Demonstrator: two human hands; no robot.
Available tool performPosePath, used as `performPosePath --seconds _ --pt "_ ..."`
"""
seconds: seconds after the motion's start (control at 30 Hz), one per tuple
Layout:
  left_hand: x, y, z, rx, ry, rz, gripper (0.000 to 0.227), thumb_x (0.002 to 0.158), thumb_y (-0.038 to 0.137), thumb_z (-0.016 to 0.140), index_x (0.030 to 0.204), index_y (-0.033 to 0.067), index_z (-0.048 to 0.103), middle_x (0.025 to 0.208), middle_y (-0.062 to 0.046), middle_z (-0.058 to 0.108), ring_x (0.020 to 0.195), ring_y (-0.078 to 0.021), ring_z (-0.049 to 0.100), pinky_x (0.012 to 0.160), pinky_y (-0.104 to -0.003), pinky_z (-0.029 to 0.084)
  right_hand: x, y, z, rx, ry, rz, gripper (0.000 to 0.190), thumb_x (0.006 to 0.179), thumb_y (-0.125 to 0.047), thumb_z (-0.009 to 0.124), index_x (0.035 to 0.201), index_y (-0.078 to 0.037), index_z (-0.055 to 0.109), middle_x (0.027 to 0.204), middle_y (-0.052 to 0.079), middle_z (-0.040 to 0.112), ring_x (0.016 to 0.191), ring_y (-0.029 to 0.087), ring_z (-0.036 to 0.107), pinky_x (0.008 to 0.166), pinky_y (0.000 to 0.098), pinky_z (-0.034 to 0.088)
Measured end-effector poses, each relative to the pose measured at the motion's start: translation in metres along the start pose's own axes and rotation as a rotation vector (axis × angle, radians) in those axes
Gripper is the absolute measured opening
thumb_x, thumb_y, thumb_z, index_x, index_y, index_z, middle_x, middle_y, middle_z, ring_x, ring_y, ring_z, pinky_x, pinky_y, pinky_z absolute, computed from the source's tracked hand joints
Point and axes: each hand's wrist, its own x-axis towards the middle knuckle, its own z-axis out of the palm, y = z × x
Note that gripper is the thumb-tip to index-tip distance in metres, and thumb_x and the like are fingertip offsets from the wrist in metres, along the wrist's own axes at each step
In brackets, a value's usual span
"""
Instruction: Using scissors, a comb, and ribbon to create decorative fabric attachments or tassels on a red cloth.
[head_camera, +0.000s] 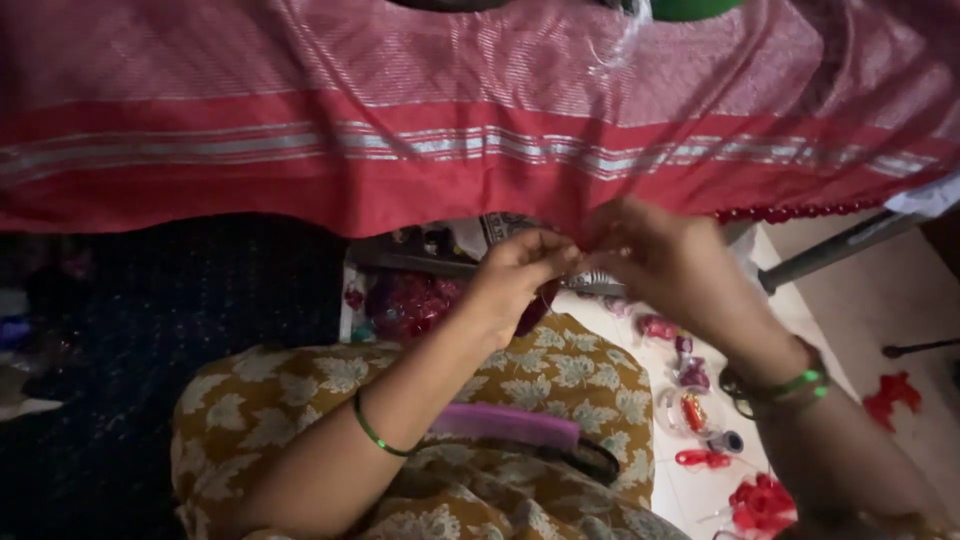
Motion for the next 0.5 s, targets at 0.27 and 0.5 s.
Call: performPosePath --seconds 0.27,0.5 --pt "-0.010 0.010 0.001 -0.009 -0.023 0.130 0.012 0.089 0.004 0.076 0.100 0.0034 0.074 0.091 -0.003 0.075 0.087 -0.0139 0.070 0.083 -0.029 0.056 -0.034 0.039 0.006 -0.069 -0.076 -0.145 0.027 0.076 0.001 0.073 0.102 -0.006 0.074 0.093 0.010 0.072 0.081 0.027 0.073 0.069 0.0365 0.058" --pt "-0.026 0.040 0.012 0.934 0.141 0.702 0.015 0.084 0.010 0.084 0.097 0.0064 0.078 0.091 -0.006 0.077 0.086 -0.0201 0.070 0.081 -0.032 0.053 0.020 -0.010 -0.013 -0.209 -0.078 -0.439 0.027 0.072 -0.002 0.069 0.099 -0.006 0.068 0.105 0.009 0.067 0.090 0.030 0.071 0.077 0.0405 0.058"
